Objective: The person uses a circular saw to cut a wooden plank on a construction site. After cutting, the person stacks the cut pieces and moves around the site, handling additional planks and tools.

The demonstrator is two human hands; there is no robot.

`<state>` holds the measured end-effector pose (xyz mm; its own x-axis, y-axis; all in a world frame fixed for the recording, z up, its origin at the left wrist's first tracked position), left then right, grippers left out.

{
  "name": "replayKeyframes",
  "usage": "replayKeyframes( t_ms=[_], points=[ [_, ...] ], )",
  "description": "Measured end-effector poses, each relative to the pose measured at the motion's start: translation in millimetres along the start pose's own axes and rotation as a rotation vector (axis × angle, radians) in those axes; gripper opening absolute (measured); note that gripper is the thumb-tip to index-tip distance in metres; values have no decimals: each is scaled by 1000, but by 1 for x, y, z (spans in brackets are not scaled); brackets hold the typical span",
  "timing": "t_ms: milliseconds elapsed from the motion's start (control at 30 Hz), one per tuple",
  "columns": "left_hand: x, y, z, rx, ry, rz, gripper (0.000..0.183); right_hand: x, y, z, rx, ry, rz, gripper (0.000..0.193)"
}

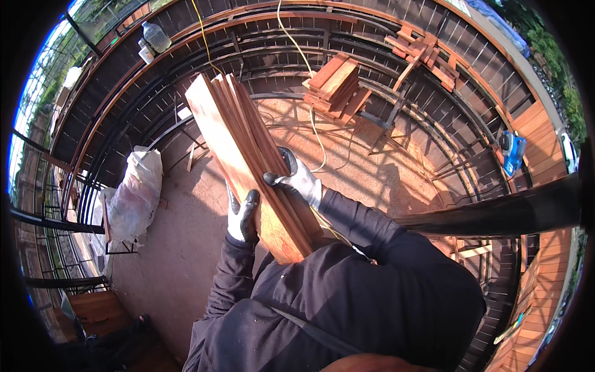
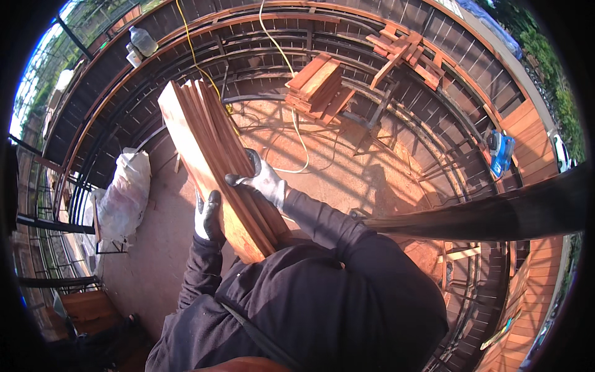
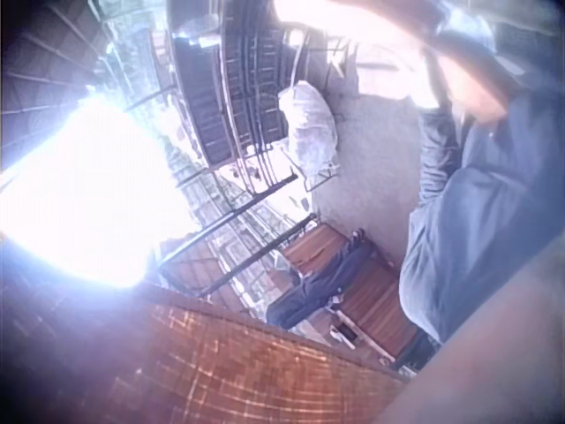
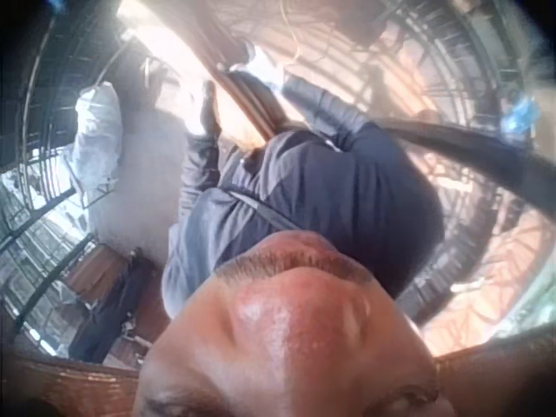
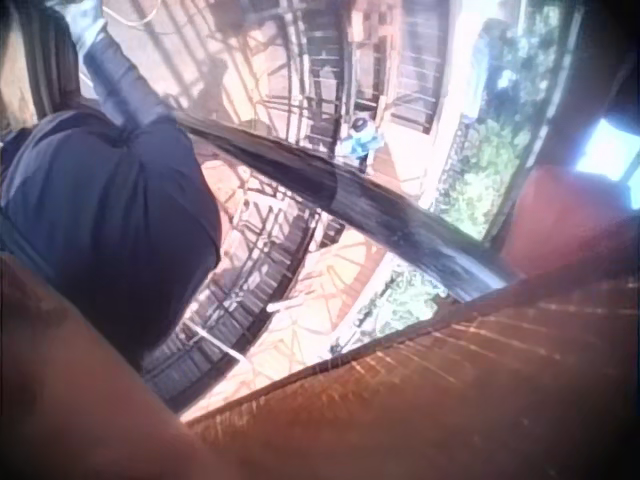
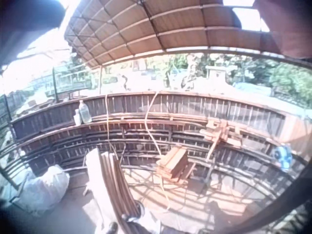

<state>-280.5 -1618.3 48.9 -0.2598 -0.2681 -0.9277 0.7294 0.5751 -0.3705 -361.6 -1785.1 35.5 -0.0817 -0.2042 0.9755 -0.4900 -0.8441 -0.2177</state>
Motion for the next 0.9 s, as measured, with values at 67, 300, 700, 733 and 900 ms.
replayKeyframes(
  t_ms=[67, 300, 700, 733, 900],
  points=[
    [-6, -7, 41, 12, -6, -231, 67, -4, 8, 36, -74, 156, -90, 78],
    [8, 6, 144, 323, -85, 236, 74, 4, 51, 82, -367, 172, -84, 74],
    [82, -100, 272, 516, -6, 175, 78, 34, 192, 112, -497, 326, 115, 62],
    [87, -120, 286, 480, 61, 19, 76, 48, 214, 122, -446, 348, 230, 62],
    [139, -165, 348, 573, -183, 149, 61, 86, 299, 131, -625, 270, 16, 61]
  ],
)
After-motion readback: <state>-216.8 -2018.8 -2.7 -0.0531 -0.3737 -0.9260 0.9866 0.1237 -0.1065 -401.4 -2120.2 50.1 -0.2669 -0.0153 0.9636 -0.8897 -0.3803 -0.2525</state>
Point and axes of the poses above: each hand's wrist, its own z-axis towards the middle knuckle, its own y-axis out of the back of the hand, x = y × z, the point moved 1 cm from there along z, towards the middle knuckle, and after that the axes turned 9 degrees about -z, right-handed, at the moved point
